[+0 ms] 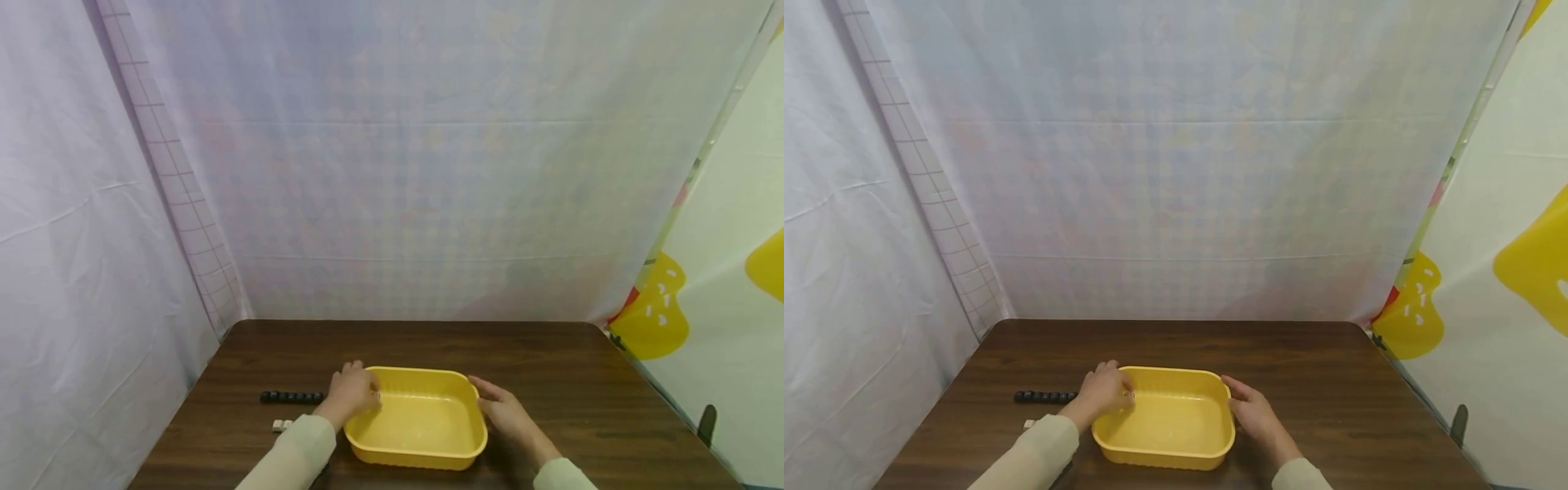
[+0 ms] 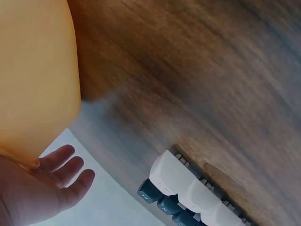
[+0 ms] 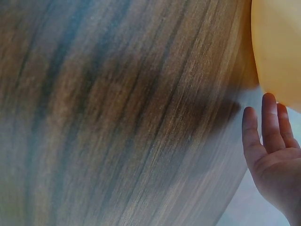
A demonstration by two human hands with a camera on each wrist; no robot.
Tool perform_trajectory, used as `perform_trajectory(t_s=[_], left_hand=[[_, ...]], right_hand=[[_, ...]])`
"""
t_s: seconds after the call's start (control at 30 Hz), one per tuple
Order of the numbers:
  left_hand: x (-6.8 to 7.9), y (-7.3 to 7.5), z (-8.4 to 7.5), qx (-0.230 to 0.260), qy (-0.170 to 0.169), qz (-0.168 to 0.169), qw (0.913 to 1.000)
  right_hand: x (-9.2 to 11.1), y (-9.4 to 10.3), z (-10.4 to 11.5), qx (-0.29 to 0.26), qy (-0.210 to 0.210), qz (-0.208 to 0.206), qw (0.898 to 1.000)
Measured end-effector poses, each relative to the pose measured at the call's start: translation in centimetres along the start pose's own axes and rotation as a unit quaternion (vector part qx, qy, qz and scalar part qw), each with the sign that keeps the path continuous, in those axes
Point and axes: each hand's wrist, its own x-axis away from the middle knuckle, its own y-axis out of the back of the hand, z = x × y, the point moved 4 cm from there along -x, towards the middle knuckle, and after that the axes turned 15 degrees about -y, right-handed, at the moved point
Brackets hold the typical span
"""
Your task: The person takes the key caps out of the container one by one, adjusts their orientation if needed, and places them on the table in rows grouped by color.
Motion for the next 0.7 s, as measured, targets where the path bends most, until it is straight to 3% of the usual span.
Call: perform_trajectory(t_s=[0.23,0.33,0.53,0.7], left_hand=[[0.0,0.1,-0.2,-0.032,-0.004,0.009,0.9994],[0.0,0.2,-0.3,-0.037,-0.001,0.008,0.9993],[0.1,0.6,-0.3,0.005,0.002,-0.021,0.9998],[0.2,1.4,-0.6,0.029,-0.036,-0.058,0.9973]], right_hand=[[0.0,0.0,0.0,0.003,-0.005,-0.02,1.0],[0.0,-0.1,0.0,-0.004,-0.003,-0.01,1.0],[-0.1,-0.1,-0.1,-0.011,0.002,0.007,1.0],[-0.3,-0.1,-0.2,-0.017,-0.004,0.01,1.0]])
